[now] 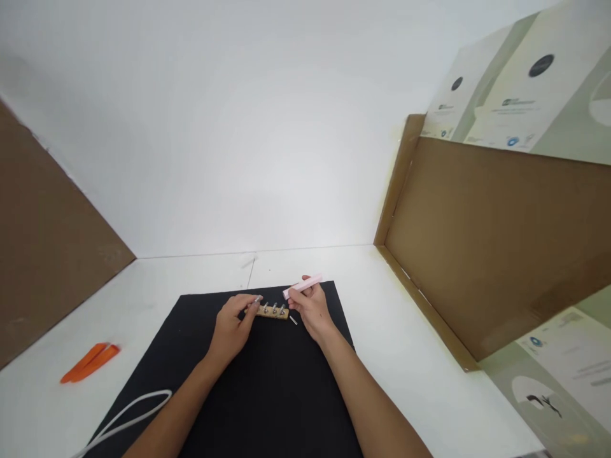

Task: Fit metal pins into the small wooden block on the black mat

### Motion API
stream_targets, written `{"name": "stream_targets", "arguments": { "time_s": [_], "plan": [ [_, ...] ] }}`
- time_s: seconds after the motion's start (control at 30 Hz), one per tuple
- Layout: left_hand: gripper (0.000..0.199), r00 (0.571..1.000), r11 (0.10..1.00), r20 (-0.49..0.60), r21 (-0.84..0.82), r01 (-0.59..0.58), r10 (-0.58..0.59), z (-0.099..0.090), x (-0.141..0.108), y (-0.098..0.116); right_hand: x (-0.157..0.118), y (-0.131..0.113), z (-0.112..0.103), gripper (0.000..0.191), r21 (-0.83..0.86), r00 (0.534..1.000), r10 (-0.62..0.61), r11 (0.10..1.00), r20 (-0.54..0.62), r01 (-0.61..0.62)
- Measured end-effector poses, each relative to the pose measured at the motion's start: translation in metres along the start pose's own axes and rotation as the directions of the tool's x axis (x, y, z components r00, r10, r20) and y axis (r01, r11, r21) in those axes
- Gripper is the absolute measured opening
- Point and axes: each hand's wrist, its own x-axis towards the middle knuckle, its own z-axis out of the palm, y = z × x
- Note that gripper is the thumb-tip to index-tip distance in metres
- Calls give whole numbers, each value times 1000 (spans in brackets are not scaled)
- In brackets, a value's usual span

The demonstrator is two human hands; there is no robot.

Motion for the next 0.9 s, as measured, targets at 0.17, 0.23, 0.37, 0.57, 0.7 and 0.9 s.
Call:
{"name": "stream_targets", "arguments": {
  "time_s": [0.17,0.23,0.37,0.57,0.7,0.9],
  "plan": [
    [26,992,990,0,48,-129,129,-2,-4,3,-10,-2,11,50,24,999,3,1000,44,-4],
    [26,986,984,-3,54,-169,169,-3,-5,3,-12,-4,14,42,4,998,-1,1000,55,0],
    [25,974,972,-22,64,-225,227,-5,-6,5,-14,-7,18,33,-31,995,-55,998,82,57],
    [19,957,955,-37,93,-282,287,-5,-7,9,-20,-7,22,25,-280,983,-156,944,95,177],
    [17,947,946,-44,88,-313,318,-4,-7,11,-23,-9,24,22,-366,956,-271,883,112,293],
    [16,939,938,-42,74,-338,342,-5,-8,12,-24,-8,24,27,-355,950,-307,882,62,309]
  ]
}}
